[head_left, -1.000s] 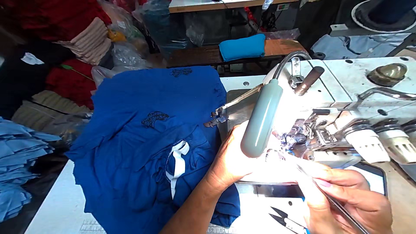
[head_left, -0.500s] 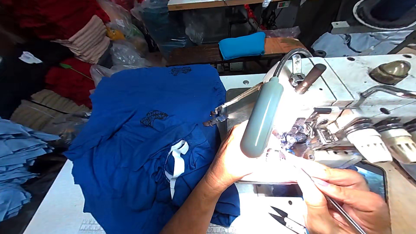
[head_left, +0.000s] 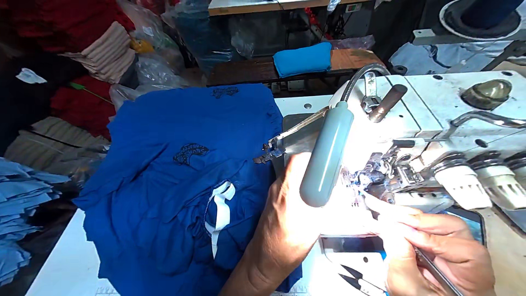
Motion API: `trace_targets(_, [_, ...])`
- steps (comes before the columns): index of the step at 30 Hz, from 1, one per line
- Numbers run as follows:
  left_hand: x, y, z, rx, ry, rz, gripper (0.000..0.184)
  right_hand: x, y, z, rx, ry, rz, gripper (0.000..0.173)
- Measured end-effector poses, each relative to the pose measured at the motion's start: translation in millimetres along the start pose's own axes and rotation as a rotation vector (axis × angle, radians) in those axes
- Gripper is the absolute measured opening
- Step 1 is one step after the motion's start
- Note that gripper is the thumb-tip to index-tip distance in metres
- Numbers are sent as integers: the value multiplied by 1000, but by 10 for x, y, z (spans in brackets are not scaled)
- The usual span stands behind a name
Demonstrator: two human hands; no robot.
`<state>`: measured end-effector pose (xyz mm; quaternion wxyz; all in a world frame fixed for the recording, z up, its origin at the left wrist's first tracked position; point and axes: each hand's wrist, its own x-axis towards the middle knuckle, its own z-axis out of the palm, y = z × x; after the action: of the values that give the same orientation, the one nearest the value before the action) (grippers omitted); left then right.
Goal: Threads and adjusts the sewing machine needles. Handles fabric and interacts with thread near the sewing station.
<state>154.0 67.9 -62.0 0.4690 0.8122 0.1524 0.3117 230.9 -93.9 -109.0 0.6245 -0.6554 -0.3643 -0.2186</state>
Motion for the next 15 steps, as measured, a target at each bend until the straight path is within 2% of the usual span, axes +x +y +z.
trace_targets(4, [201, -40, -12, 12, -37, -10, 36, 13, -8, 10, -43, -20, -6, 7])
trace_targets(10, [269, -225, 107, 199, -136, 15, 10, 7, -1, 22, -83, -15, -40, 8])
trace_targets(15, [264, -271, 82, 253, -167, 18, 11, 8, -13, 26, -89, -22, -34, 9])
